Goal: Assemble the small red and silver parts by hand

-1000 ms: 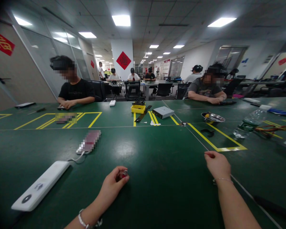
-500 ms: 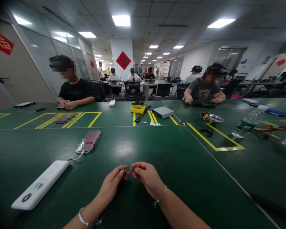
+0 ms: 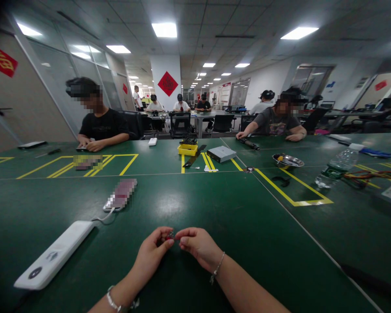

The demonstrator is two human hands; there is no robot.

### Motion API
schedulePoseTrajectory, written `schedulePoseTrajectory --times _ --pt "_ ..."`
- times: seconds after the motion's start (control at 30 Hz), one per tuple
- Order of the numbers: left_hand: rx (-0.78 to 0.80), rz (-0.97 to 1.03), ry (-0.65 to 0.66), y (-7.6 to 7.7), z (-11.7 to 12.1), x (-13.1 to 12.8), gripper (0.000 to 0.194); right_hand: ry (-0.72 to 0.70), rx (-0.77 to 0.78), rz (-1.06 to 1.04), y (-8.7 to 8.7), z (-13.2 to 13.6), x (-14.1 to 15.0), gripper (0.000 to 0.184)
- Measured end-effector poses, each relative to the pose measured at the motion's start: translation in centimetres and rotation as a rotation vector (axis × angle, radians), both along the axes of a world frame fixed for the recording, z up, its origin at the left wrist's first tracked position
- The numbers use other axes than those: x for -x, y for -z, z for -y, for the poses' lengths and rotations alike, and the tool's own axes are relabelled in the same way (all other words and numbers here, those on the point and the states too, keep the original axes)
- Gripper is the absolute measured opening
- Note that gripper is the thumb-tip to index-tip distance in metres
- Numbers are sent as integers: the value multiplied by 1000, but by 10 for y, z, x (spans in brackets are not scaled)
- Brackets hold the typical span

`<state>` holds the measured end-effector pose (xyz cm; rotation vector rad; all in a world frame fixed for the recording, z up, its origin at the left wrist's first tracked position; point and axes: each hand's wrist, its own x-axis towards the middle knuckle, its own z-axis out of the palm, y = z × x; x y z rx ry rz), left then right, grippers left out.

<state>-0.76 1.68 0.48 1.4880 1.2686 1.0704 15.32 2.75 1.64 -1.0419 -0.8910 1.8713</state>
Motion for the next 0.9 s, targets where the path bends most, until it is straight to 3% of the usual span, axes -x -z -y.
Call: schedulePoseTrajectory --times 0.1,0.3,0.43,0.67,0.9 --pt "-17 -39 -27 -1 0 0 20 -73 45 3 5 -1 -1 24" --pt "-26 -54 -9 -4 2 2 19 -109 -22 28 -1 0 -3 26" --pt "-45 -49 21 -9 3 3 29 -111 -34 72 -3 2 -2 31" --pt "-53 -22 -2 -5 1 3 24 -45 -19 -34 3 0 -3 30" --pt "-125 -156 -52 -1 -1 2 17 31 -16 -35 2 0 -2 30"
